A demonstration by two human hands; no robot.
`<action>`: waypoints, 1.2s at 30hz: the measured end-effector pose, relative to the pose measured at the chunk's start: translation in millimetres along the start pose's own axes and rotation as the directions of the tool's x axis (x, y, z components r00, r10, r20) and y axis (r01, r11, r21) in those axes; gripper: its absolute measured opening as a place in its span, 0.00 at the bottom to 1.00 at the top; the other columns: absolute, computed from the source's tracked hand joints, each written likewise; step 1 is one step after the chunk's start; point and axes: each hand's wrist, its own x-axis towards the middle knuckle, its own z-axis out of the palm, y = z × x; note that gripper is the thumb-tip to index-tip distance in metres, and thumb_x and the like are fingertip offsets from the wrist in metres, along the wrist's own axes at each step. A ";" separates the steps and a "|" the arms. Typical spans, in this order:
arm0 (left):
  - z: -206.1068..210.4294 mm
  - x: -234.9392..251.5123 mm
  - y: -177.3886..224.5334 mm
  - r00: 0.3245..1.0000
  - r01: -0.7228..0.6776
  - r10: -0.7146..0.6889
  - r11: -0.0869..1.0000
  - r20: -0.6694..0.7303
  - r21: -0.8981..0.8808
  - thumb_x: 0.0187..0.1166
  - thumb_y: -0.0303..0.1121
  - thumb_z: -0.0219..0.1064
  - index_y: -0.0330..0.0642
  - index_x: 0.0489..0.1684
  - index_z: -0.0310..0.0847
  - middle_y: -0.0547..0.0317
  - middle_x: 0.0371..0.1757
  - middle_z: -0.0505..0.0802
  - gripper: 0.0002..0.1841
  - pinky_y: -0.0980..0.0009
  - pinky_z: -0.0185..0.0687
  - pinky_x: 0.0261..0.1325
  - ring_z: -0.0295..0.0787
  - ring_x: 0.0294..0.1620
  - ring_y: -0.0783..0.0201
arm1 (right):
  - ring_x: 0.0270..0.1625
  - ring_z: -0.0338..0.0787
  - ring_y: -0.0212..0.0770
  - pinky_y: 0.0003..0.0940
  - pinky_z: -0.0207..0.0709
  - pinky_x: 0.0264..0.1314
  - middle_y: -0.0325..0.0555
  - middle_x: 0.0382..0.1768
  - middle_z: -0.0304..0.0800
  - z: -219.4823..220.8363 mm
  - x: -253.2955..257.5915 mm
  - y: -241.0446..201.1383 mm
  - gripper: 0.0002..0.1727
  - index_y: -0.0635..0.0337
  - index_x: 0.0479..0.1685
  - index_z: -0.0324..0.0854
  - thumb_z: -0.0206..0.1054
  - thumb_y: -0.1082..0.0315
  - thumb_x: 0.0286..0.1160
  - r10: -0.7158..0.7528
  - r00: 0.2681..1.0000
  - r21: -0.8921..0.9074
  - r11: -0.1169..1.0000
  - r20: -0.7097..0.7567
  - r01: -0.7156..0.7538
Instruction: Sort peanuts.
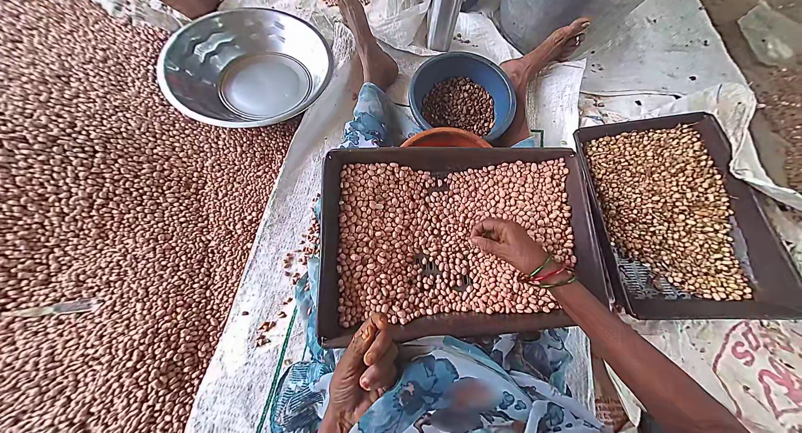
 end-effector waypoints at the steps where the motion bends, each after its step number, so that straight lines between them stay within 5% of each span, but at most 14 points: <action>1: -0.3 1.4 -0.4 1.000 0.005 -0.005 1.000 0.002 0.001 0.83 0.32 0.63 0.39 0.49 0.85 0.64 0.33 0.90 0.08 0.85 0.82 0.32 0.89 0.28 0.75 | 0.34 0.83 0.43 0.38 0.77 0.42 0.53 0.35 0.87 5.4 -3.4 -4.2 0.08 0.70 0.44 0.88 0.68 0.72 0.80 -0.005 1.000 -0.213 0.977 0.005 0.006; 2: -0.5 2.6 -0.8 1.000 0.009 -0.009 1.000 0.002 0.005 0.83 0.32 0.63 0.39 0.49 0.85 0.64 0.33 0.90 0.08 0.85 0.82 0.32 0.89 0.28 0.75 | 0.43 0.89 0.55 0.50 0.81 0.50 0.61 0.42 0.90 10.9 -6.2 -6.5 0.10 0.70 0.47 0.90 0.67 0.72 0.81 -0.001 1.000 -0.371 0.929 0.021 0.009; 4: -0.4 3.8 -0.6 1.000 0.019 -0.019 1.000 0.003 0.022 0.83 0.33 0.63 0.40 0.49 0.85 0.64 0.33 0.91 0.08 0.85 0.82 0.32 0.89 0.28 0.75 | 0.51 0.93 0.65 0.59 0.83 0.54 0.66 0.48 0.92 21.8 -9.9 -2.4 0.12 0.69 0.50 0.92 0.64 0.72 0.83 -0.050 0.999 -0.527 0.849 0.011 0.048; 7: -0.1 3.4 0.1 1.000 0.015 -0.015 1.000 -0.004 0.015 0.83 0.32 0.63 0.39 0.50 0.85 0.63 0.33 0.91 0.09 0.85 0.83 0.32 0.89 0.28 0.75 | 0.45 0.94 0.66 0.59 0.85 0.46 0.67 0.43 0.92 31.3 -10.9 4.8 0.12 0.70 0.48 0.92 0.65 0.71 0.82 -0.140 0.990 -0.590 0.802 -0.028 0.097; 12: -1.2 3.7 -0.3 1.000 0.015 -0.015 1.000 -0.010 -0.002 0.83 0.32 0.63 0.39 0.49 0.85 0.63 0.33 0.90 0.08 0.85 0.82 0.32 0.89 0.28 0.75 | 0.50 0.92 0.67 0.60 0.81 0.49 0.69 0.46 0.90 32.2 -8.2 -13.5 0.16 0.72 0.51 0.86 0.59 0.66 0.88 0.118 0.991 -0.636 0.770 0.064 -0.051; 14: -0.2 5.0 -0.5 1.000 0.014 -0.014 1.000 -0.012 0.000 0.83 0.32 0.64 0.39 0.49 0.85 0.63 0.33 0.91 0.08 0.85 0.82 0.32 0.89 0.28 0.75 | 0.47 0.91 0.61 0.55 0.81 0.52 0.64 0.42 0.90 22.5 -6.8 -12.1 0.15 0.72 0.49 0.88 0.61 0.67 0.86 0.123 0.991 -0.510 0.857 0.053 -0.079; 17: -0.2 4.2 0.5 1.000 0.009 -0.009 1.000 -0.009 0.003 0.83 0.32 0.64 0.39 0.50 0.85 0.64 0.32 0.91 0.08 0.85 0.82 0.32 0.89 0.27 0.76 | 0.28 0.82 0.29 0.24 0.77 0.37 0.44 0.28 0.86 7.1 -5.4 -4.2 0.08 0.69 0.42 0.84 0.67 0.71 0.82 0.130 0.991 -0.057 0.990 -0.044 -0.132; 19: 1.1 3.4 0.3 0.999 0.000 0.000 1.000 -0.040 -0.009 0.83 0.32 0.64 0.39 0.48 0.85 0.64 0.30 0.90 0.08 0.85 0.82 0.30 0.88 0.25 0.76 | 0.25 0.82 0.24 0.20 0.77 0.34 0.40 0.27 0.87 5.6 -2.9 -6.1 0.06 0.67 0.45 0.83 0.67 0.72 0.83 0.167 0.985 0.052 0.985 -0.035 -0.165; 24: 0.6 7.6 -0.5 1.000 0.006 -0.006 1.000 -0.028 -0.003 0.82 0.32 0.64 0.38 0.47 0.85 0.63 0.30 0.90 0.08 0.85 0.82 0.31 0.89 0.26 0.75 | 0.53 0.91 0.63 0.57 0.80 0.59 0.67 0.48 0.90 29.5 4.3 -22.9 0.15 0.72 0.53 0.87 0.62 0.67 0.87 0.126 0.991 -0.487 0.869 0.051 -0.086; 33: -3.8 7.8 1.7 1.000 0.013 -0.013 1.000 -0.017 -0.025 0.83 0.32 0.63 0.39 0.47 0.84 0.64 0.31 0.89 0.07 0.85 0.82 0.31 0.88 0.27 0.75 | 0.61 0.89 0.66 0.55 0.79 0.65 0.71 0.56 0.87 33.2 -2.7 -21.3 0.17 0.75 0.60 0.81 0.55 0.69 0.90 0.133 0.971 -0.555 0.832 0.198 0.000; 36: -2.7 11.3 1.2 1.000 0.018 -0.018 1.000 -0.012 -0.004 0.83 0.32 0.64 0.39 0.47 0.85 0.64 0.31 0.90 0.08 0.85 0.82 0.31 0.88 0.26 0.75 | 0.55 0.91 0.66 0.58 0.81 0.61 0.70 0.49 0.90 6.1 -17.8 -18.1 0.13 0.75 0.52 0.86 0.62 0.72 0.85 0.019 1.000 -0.500 0.866 -0.012 -0.022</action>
